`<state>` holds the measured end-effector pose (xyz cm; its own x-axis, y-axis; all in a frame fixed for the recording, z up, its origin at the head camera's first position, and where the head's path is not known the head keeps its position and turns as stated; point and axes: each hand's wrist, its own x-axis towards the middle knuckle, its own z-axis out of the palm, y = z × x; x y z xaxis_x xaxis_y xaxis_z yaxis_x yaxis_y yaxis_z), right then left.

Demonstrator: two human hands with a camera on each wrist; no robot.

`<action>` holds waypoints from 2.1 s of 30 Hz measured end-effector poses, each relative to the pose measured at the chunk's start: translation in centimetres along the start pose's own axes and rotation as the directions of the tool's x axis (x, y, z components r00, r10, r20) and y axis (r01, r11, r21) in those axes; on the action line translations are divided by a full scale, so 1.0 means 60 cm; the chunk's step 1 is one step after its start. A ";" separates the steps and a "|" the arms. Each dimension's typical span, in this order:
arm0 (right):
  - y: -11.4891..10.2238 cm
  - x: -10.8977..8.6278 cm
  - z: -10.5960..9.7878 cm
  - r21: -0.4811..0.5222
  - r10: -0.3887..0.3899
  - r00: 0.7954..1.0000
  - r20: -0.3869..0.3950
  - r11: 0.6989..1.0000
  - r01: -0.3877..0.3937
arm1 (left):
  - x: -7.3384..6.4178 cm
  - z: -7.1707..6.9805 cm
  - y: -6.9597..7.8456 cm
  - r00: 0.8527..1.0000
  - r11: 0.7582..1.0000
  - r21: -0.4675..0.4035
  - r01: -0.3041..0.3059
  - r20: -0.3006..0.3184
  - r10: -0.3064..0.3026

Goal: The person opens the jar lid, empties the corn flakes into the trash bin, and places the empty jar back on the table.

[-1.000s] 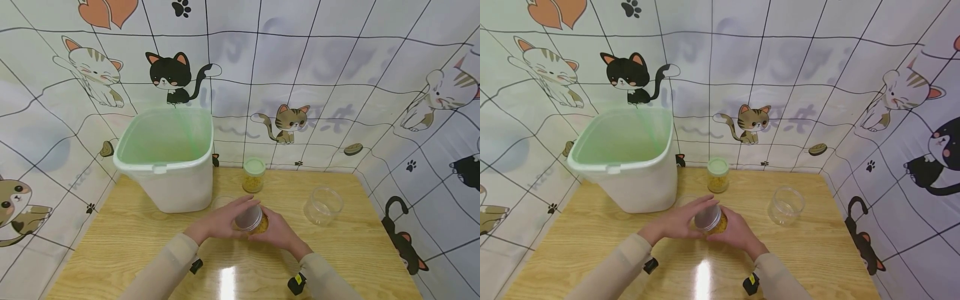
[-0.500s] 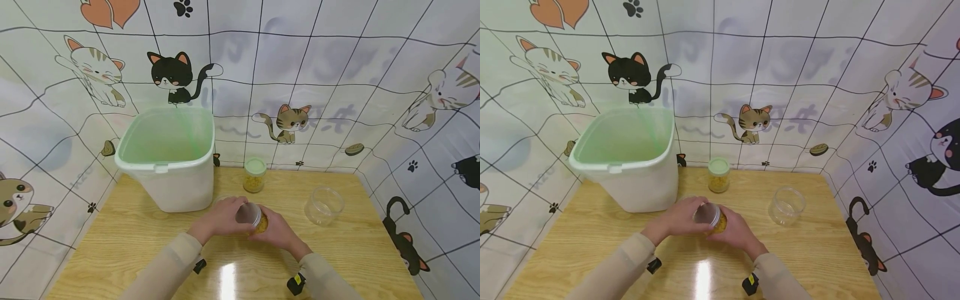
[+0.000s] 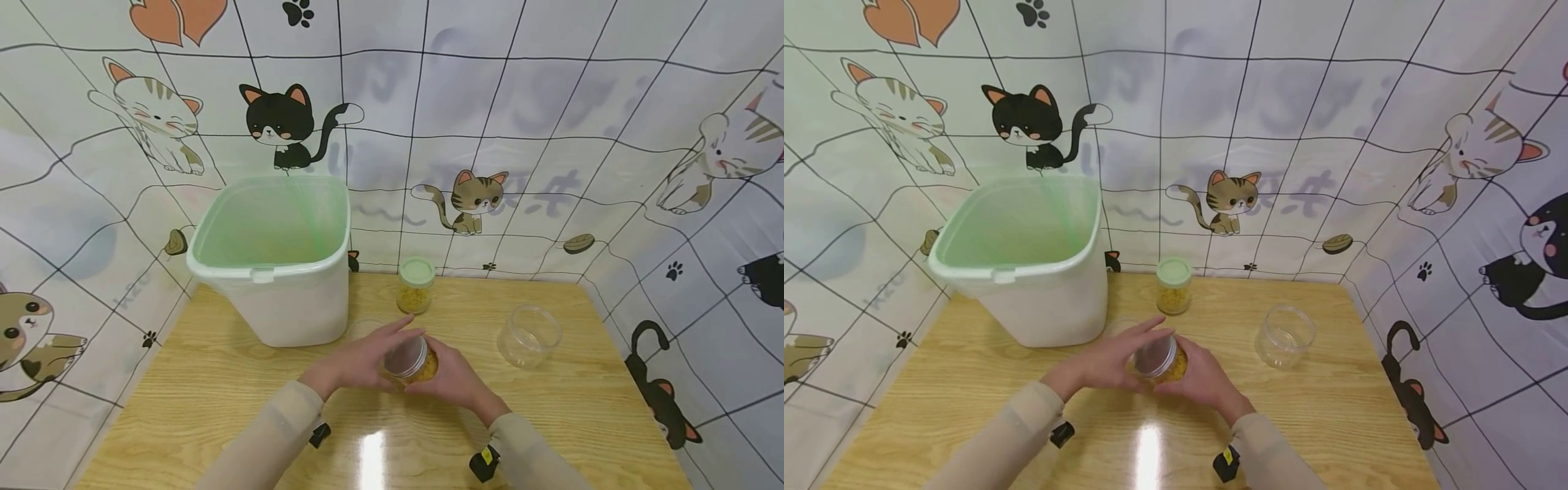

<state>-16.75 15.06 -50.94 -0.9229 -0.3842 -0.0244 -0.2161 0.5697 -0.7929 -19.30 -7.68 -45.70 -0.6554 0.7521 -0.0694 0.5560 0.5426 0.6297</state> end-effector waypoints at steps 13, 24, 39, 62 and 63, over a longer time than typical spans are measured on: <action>-0.003 0.000 0.004 0.006 -0.008 1.000 0.006 1.000 0.008 | 0.004 0.004 0.002 0.991 0.991 0.062 0.115 -0.082 -0.110; 0.000 -0.003 0.001 -0.001 -0.027 1.000 0.013 1.000 0.027 | 0.006 0.015 0.000 0.999 0.999 0.023 0.037 -0.040 -0.036; 0.003 -0.002 0.002 -0.017 -0.006 1.000 0.019 1.000 0.006 | 0.003 0.012 -0.002 0.996 0.994 0.091 0.066 -0.060 -0.061; 0.007 -0.004 0.004 0.016 0.018 0.999 -0.046 1.000 -0.018 | 0.005 0.005 0.012 0.985 0.982 0.154 0.107 -0.152 -0.083; 0.008 -0.004 0.005 0.018 0.019 0.999 -0.048 1.000 -0.018 | 0.003 0.004 0.011 0.984 0.984 0.141 0.108 -0.156 -0.086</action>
<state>-16.51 15.21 -51.48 -0.9412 -0.3377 -0.0099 -0.1936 0.5633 -0.8032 -18.89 -7.09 -45.48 -0.7723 0.6353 -0.0016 0.5486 0.6681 0.5027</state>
